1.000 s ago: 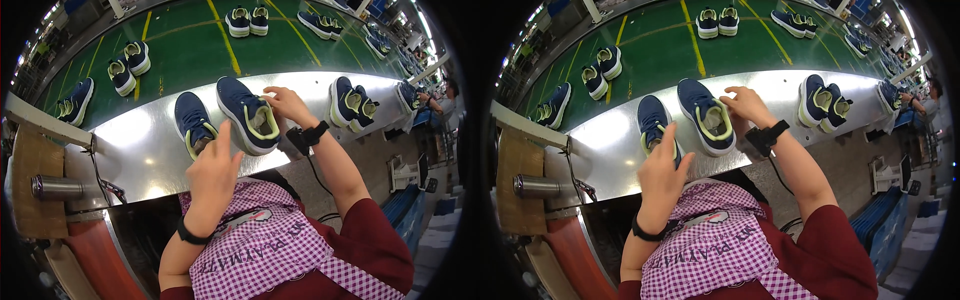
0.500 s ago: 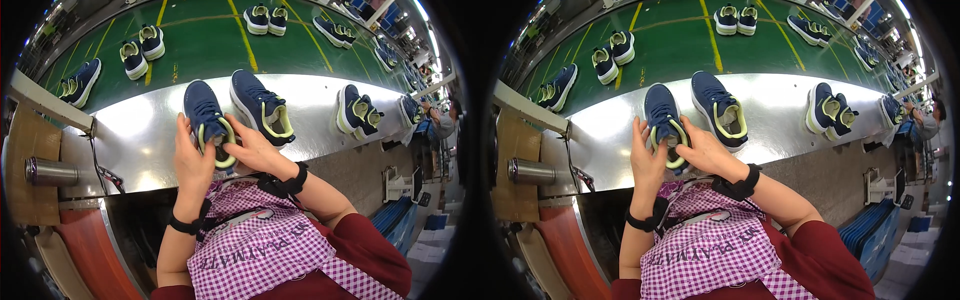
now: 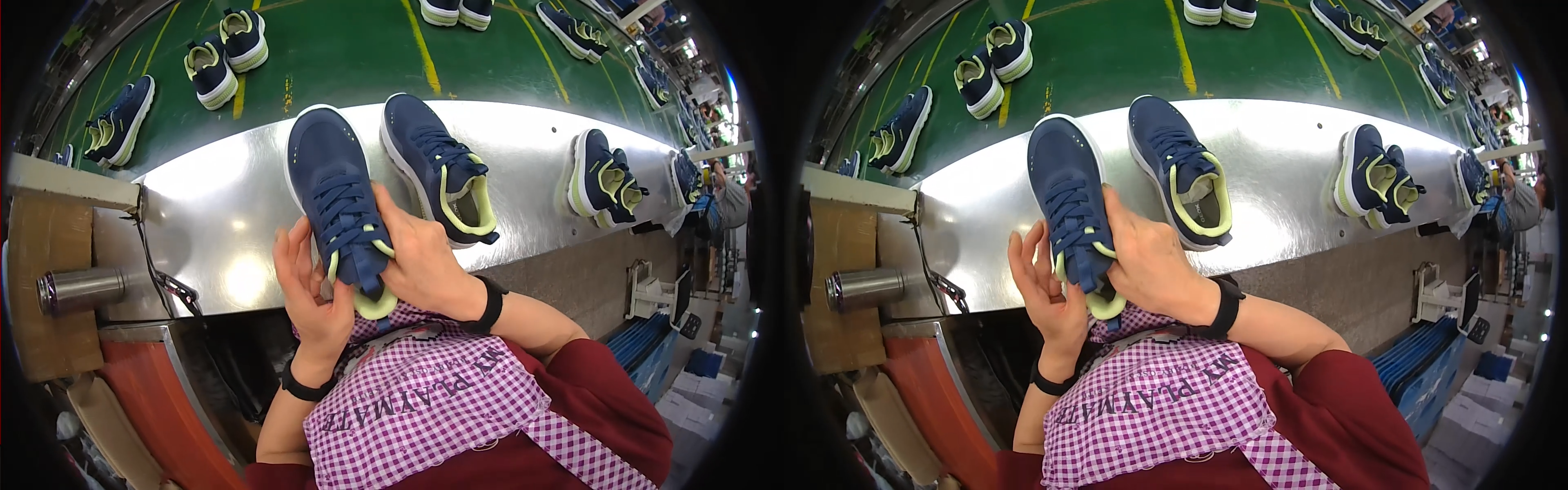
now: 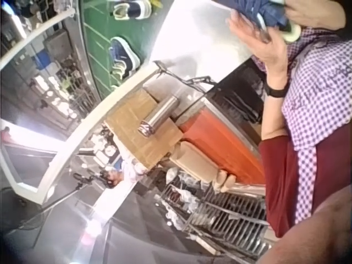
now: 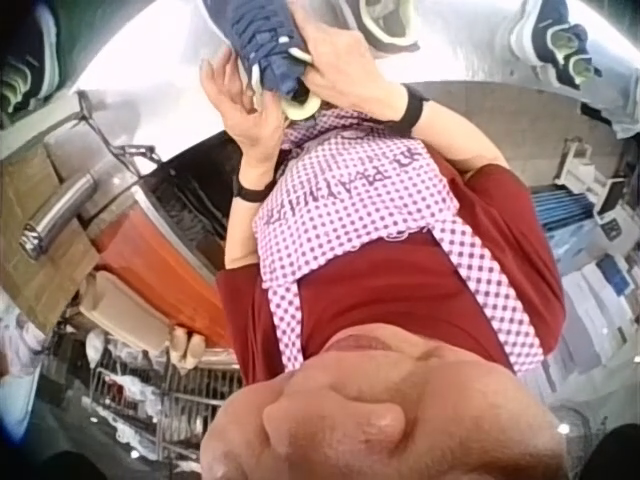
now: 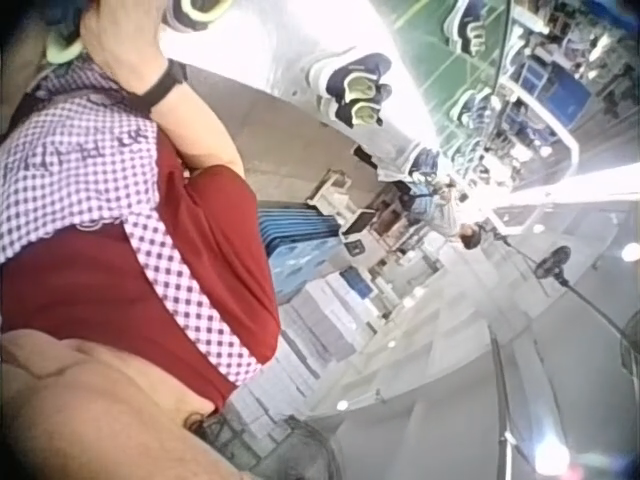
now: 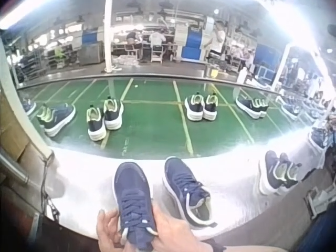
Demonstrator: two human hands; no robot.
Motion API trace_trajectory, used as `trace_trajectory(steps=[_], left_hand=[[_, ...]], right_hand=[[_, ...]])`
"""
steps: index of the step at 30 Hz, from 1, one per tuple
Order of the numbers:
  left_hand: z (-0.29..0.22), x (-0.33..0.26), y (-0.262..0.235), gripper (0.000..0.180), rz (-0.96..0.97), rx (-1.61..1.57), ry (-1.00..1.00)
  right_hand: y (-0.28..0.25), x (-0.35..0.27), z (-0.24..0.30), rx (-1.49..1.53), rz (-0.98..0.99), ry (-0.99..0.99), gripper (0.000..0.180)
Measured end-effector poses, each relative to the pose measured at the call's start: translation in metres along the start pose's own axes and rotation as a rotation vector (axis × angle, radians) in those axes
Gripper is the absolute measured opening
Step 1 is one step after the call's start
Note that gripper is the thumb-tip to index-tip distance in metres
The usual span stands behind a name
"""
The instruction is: Checking shoes on an assembly line and tucking in laces.
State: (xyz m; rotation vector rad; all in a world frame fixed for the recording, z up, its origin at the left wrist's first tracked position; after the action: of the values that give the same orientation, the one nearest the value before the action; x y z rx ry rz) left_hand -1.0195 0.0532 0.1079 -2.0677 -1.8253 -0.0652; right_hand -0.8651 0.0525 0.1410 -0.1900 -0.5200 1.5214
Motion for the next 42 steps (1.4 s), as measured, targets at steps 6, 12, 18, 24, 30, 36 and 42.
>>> trace_trajectory(steps=[6, 12, 18, 24, 30, 36, 42], left_hand=[[-0.004, -0.001, -0.008, 0.072, 0.050, 0.155, 0.080], [-0.024, 0.028, -0.036, 0.035, 0.101, 0.169, -0.098], [-0.032, 0.041, -0.033, 0.027, 0.006, 0.249, -0.081], [-0.044, 0.046, -0.038, 0.023, 0.016, 0.356, -0.135], [-0.052, 0.050, -0.043, 0.024, 0.029, 0.433, -0.097], [-0.059, 0.037, -0.032, 0.029, -0.187, 0.737, 0.276], [-0.054, 0.036, -0.035, 0.021, -0.101, 0.566, 0.090]], right_hand=[[-0.001, -0.005, -0.001, 0.005, -0.004, -0.038, 0.073], [-0.002, -0.006, -0.012, 0.060, -0.034, -0.020, 0.075], [-0.001, 0.000, -0.002, 0.035, 0.014, -0.053, 0.075], [0.001, 0.001, 0.007, -0.027, 0.057, -0.051, 0.077], [0.003, -0.001, 0.020, -0.138, 0.087, -0.125, 0.078], [0.002, -0.003, 0.016, -0.091, 0.068, -0.075, 0.079], [0.001, -0.002, 0.014, -0.044, 0.089, -0.015, 0.077]])
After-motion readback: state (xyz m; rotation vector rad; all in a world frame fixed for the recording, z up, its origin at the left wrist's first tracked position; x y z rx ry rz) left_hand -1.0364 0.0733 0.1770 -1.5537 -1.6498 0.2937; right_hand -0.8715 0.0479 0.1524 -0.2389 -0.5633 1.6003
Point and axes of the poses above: each hand's wrist, its own x-axis towards the middle knuckle, its own y-axis out of the palm, z = x × y, the point moved 2 cm from there along x, towards the middle knuckle, and after that the axes turned 14 degrees about x, right-handed, at the moved point
